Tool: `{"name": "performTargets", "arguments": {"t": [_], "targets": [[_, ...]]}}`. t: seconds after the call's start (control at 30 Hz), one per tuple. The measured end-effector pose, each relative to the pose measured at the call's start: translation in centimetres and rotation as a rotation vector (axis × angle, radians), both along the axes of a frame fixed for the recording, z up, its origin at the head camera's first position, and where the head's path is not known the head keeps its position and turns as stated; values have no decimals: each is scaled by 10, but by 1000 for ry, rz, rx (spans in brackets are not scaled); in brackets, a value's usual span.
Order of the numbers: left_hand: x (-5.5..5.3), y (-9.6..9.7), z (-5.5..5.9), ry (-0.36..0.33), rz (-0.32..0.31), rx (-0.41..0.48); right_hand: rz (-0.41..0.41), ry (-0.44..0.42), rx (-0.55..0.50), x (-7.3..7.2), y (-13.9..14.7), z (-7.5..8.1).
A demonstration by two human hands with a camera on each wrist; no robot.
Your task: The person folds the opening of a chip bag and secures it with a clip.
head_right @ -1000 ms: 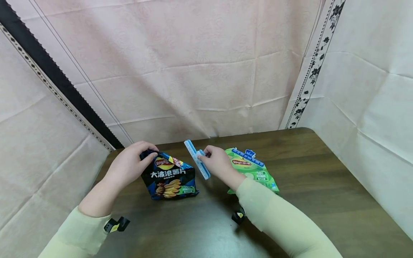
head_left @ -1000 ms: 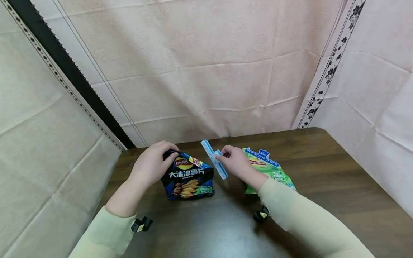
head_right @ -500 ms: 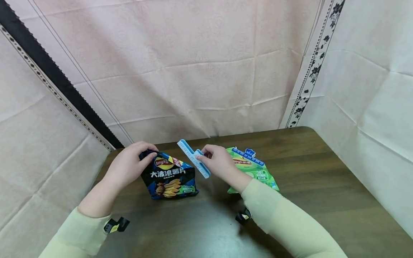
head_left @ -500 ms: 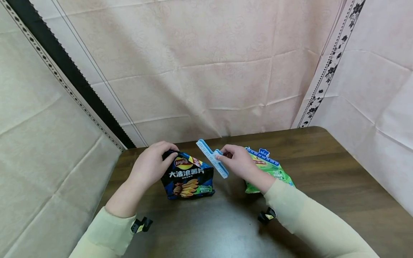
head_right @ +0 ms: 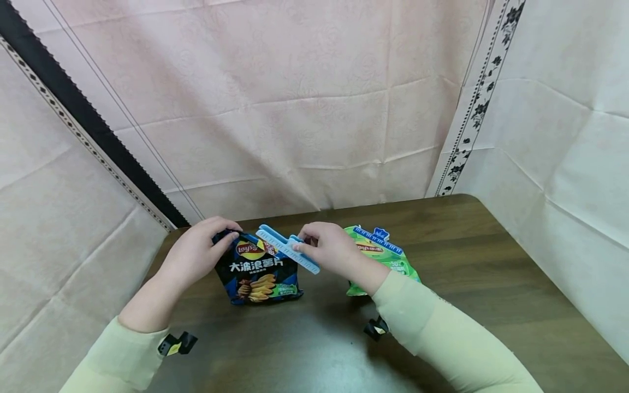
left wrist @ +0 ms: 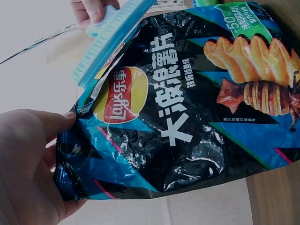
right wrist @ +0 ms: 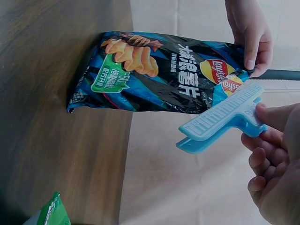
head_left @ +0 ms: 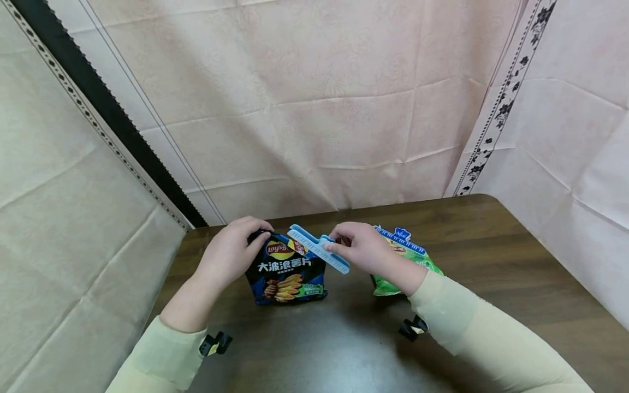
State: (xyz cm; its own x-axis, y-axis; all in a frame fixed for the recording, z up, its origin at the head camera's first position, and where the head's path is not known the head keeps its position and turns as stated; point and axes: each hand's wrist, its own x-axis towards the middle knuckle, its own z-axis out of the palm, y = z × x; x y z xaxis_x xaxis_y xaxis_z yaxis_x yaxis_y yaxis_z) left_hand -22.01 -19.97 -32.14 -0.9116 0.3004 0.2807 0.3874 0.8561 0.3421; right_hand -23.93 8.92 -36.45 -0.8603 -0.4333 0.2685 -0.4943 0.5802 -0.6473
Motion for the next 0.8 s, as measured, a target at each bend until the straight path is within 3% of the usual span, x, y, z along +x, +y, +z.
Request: {"name": "performTargets", "arguments": {"t": [0.37, 0.8], "targets": [[1, 1, 0, -28, 1, 30, 58, 38, 92, -1, -8, 1], [1, 2, 1, -61, 10, 88, 73, 70, 108, -4, -20, 1]]}}
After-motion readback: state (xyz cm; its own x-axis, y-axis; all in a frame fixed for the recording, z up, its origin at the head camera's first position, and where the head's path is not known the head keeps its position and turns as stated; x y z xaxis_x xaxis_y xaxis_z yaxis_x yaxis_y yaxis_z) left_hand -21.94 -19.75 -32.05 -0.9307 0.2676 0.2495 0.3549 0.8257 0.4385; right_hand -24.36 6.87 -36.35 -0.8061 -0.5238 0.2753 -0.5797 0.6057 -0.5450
